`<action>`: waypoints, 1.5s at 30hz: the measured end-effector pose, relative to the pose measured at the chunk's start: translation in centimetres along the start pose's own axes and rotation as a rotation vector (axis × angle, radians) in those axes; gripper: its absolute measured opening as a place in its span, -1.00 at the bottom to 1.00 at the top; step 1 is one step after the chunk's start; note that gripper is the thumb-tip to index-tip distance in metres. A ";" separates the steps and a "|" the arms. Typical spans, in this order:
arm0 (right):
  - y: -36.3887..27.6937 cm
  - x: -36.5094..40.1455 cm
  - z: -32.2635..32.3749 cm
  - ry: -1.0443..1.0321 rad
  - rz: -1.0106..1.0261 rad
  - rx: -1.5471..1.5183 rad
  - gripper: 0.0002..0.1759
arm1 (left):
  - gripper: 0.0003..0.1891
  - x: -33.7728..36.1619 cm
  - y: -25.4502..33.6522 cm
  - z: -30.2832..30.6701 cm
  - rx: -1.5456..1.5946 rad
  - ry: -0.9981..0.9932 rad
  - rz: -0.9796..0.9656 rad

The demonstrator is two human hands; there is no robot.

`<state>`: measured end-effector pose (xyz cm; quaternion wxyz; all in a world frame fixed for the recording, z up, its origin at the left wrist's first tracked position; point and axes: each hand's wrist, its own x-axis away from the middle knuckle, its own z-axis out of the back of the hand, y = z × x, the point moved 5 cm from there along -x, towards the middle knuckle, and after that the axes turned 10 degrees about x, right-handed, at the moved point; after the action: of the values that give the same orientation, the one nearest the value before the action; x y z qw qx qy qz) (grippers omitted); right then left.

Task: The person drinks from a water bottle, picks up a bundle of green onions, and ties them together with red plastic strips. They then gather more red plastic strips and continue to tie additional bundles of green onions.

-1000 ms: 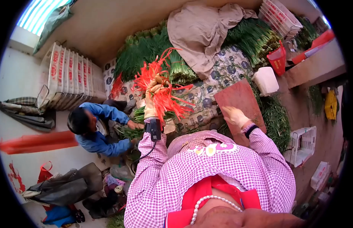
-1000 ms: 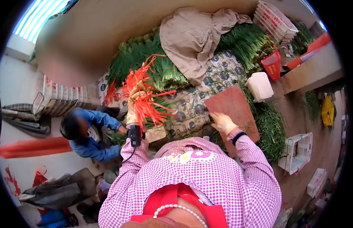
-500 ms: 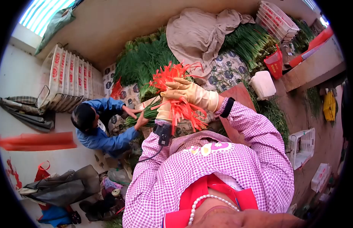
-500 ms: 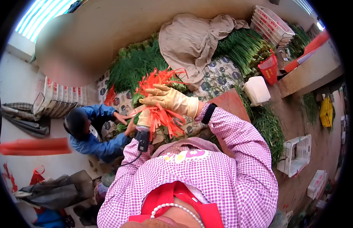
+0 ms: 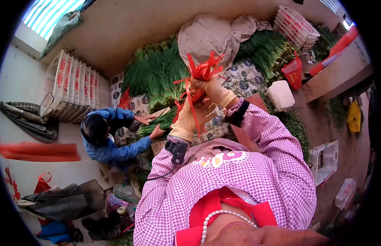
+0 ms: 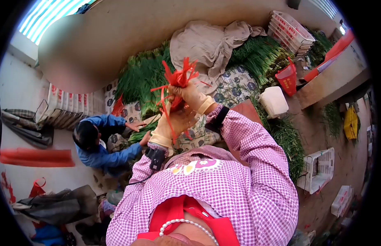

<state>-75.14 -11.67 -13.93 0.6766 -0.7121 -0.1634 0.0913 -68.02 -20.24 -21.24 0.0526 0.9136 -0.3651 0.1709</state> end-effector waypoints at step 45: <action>5.6 -1.5 10.9 0.075 -0.141 -0.726 -0.78 | -0.78 4.1 3.3 3.2 -1.026 0.350 -0.474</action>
<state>-79.77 -2.20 -20.37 0.3899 -0.8957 -0.2086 -0.0457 -66.67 -26.04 -22.86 0.5840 0.7862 -0.1729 0.1044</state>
